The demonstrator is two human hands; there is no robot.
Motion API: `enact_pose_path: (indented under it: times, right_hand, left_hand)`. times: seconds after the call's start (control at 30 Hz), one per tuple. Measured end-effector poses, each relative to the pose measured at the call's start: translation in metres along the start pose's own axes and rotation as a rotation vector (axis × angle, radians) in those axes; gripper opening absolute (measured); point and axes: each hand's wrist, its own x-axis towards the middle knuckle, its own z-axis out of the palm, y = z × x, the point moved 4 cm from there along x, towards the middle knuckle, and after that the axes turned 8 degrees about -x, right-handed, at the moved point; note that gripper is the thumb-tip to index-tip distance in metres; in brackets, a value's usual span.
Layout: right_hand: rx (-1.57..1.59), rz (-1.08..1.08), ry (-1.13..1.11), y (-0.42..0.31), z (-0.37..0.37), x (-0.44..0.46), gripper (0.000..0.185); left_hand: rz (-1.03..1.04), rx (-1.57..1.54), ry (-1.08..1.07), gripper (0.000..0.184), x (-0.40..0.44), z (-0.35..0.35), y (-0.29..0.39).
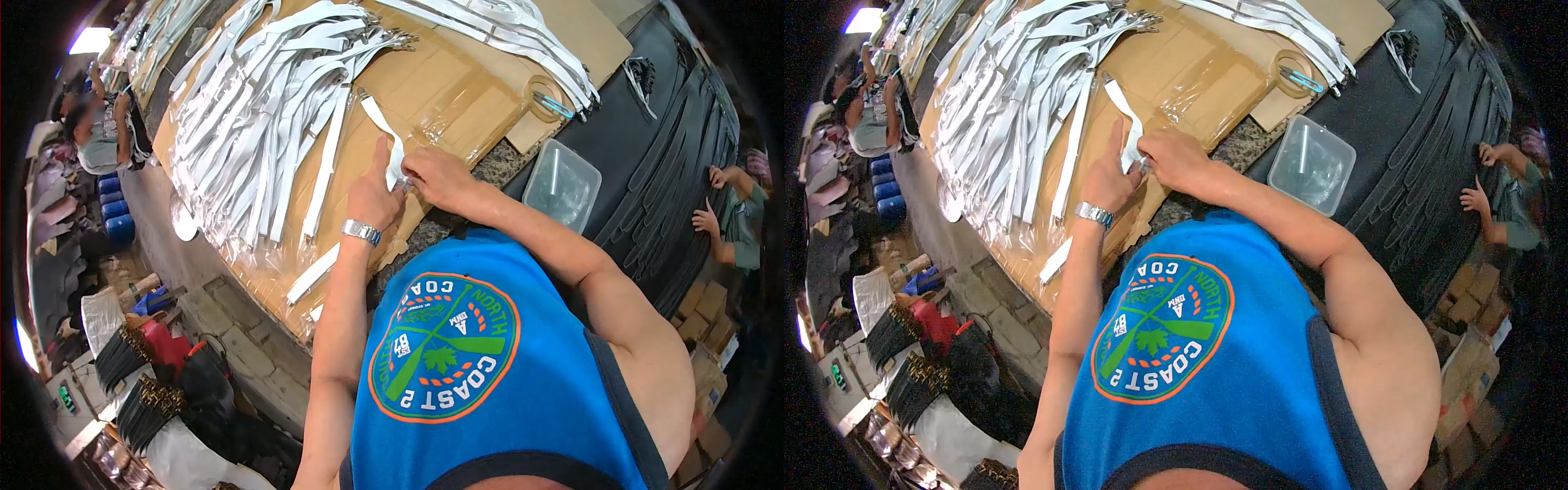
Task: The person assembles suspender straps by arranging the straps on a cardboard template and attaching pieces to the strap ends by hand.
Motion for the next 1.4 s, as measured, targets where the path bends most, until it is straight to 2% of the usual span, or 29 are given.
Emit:
enact_pose_path:
  times: [0.13, 0.23, 0.33, 0.43, 0.53, 0.63, 0.73, 0.83, 0.93, 1.03, 1.13, 1.3, 1.37, 1.4]
  right_hand:
    - [-0.046, 0.048, -0.109, 0.008, 0.009, 0.004, 0.010]
    - [0.540, 0.248, -0.456, 0.029, 0.032, 0.014, 0.013]
    - [0.764, 0.329, -0.522, 0.029, 0.036, 0.009, 0.012]
    - [0.726, 0.301, -0.627, 0.025, 0.035, 0.010, 0.011]
    - [0.376, 0.114, -0.548, 0.019, 0.025, 0.013, 0.011]
    - [0.291, 0.034, -0.347, 0.016, 0.017, 0.009, 0.012]
    - [0.083, 0.026, -0.354, 0.008, 0.006, 0.006, 0.020]
    - [0.319, 0.080, -0.412, 0.010, 0.019, 0.006, 0.019]
    - [0.804, 0.338, -0.635, 0.010, 0.026, 0.005, 0.020]
    - [0.717, 0.371, -0.643, 0.002, 0.017, 0.004, 0.015]
    - [0.532, 0.216, -0.420, 0.012, 0.032, 0.003, 0.014]
    - [0.576, 0.262, -0.405, 0.016, 0.028, 0.001, 0.009]
    - [0.682, 0.277, -0.423, 0.023, 0.035, 0.005, 0.005]
    - [0.606, 0.282, -0.433, 0.028, 0.038, 0.008, 0.006]
  left_hand:
    - [0.014, 0.036, 0.014, 0.098, 0.002, 0.001, -0.003]
    - [0.065, 0.018, 0.027, 0.101, 0.001, 0.002, -0.011]
    - [0.069, 0.009, 0.036, 0.100, -0.001, -0.001, -0.009]
    - [0.088, -0.009, 0.004, 0.102, -0.002, 0.000, -0.013]
    - [0.043, -0.111, -0.053, 0.101, 0.000, 0.000, -0.014]
    - [0.025, -0.265, -0.080, 0.101, 0.002, -0.003, -0.019]
    - [0.065, -0.280, -0.059, 0.101, 0.002, -0.007, -0.021]
    - [0.033, -0.225, -0.067, 0.101, -0.002, -0.009, -0.014]
    - [0.021, -0.205, -0.065, 0.101, -0.002, -0.008, -0.013]
    - [0.040, -0.207, -0.058, 0.100, -0.002, -0.007, -0.014]
    - [0.046, -0.178, -0.060, 0.100, -0.003, -0.005, -0.013]
    - [-0.034, -0.142, -0.093, 0.098, -0.006, -0.002, -0.011]
    - [0.004, -0.153, -0.066, 0.090, -0.006, 0.005, -0.020]
    - [-0.009, -0.154, -0.065, 0.088, -0.005, 0.006, -0.026]
